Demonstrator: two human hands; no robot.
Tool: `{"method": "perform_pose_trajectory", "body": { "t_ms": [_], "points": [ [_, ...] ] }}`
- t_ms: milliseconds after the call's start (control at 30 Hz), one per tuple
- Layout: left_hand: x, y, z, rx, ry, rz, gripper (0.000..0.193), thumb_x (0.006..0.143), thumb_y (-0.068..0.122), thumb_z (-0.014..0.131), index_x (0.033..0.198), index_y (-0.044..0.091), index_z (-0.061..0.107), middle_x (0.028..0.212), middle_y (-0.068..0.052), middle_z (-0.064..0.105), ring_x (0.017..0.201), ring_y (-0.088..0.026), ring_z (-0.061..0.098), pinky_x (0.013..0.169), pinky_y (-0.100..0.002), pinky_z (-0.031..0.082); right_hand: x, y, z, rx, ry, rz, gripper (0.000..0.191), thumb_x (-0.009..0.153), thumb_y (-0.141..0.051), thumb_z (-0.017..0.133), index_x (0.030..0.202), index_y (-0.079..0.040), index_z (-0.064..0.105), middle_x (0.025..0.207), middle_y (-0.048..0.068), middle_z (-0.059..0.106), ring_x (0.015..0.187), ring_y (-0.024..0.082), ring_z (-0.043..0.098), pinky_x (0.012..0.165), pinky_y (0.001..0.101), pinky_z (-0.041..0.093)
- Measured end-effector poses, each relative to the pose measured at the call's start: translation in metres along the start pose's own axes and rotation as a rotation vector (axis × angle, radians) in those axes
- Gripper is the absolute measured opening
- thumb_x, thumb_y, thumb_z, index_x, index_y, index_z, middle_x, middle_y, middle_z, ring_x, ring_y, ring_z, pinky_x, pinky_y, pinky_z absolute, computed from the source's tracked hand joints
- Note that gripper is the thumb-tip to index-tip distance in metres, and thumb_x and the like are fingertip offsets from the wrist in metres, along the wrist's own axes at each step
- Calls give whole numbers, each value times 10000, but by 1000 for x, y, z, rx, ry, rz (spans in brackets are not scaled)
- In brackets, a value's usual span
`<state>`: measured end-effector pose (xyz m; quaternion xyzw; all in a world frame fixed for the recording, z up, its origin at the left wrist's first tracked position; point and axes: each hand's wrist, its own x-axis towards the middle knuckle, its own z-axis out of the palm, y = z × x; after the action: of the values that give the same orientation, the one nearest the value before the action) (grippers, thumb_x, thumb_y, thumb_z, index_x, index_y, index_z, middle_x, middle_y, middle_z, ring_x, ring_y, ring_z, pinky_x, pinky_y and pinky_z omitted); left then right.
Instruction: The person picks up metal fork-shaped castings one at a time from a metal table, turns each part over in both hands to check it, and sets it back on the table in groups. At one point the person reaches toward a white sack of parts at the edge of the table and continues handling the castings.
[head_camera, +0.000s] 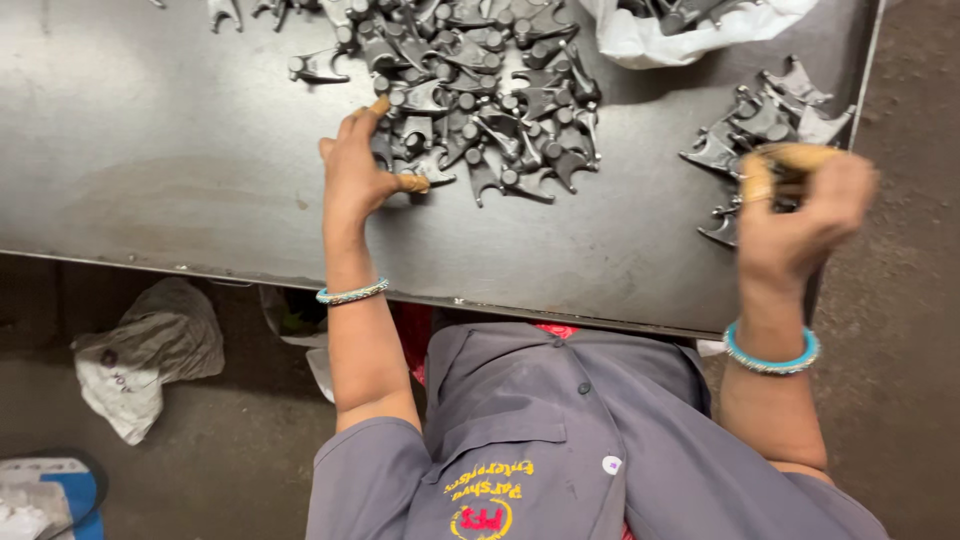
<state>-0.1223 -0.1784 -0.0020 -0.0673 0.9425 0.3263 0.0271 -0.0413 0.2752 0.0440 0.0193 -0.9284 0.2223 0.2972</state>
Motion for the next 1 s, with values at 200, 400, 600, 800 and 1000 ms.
{"method": "perform_pose_trajectory", "body": {
  "t_ms": [200,400,600,800,1000],
  "points": [
    [-13,7,6,33,-28,90,1026,380,224,1037,1313,131,621,1294,-88,599,1129,-398,566,955,-480,494,-2,-79,70,291,-389,-178,460,837,-138,863,1249,-53,678,1211,131,651,1126,325,543,962,433,482],
    [-54,30,25,-82,-25,138,1098,395,171,1015,1376,103,527,1254,-128,552,1102,-401,617,895,-461,536,-2,-100,119,144,-415,-247,489,773,-68,829,1211,-22,615,1168,116,657,1131,347,548,946,462,474],
    [-93,48,51,-89,-45,117,1058,485,113,984,1403,93,458,1231,-167,513,1048,-439,622,846,-487,546,-20,-88,106,172,-487,-160,535,753,-89,871,1236,-60,644,1045,110,662,996,324,575,865,451,484],
    [-119,68,83,-195,-26,128,970,615,42,918,1430,26,391,1264,-216,470,1039,-486,605,822,-514,538,-42,-76,73,235,-480,-78,542,777,-151,895,1236,-43,627,1120,106,684,1014,321,593,881,422,498],
    [-132,85,106,-271,-31,95,962,674,15,880,1459,-49,327,1281,-255,438,1019,-516,588,805,-523,516,-64,-65,58,175,-407,-44,556,761,-148,892,1243,-36,638,1135,110,687,1022,332,585,892,429,494]
  ]
}}
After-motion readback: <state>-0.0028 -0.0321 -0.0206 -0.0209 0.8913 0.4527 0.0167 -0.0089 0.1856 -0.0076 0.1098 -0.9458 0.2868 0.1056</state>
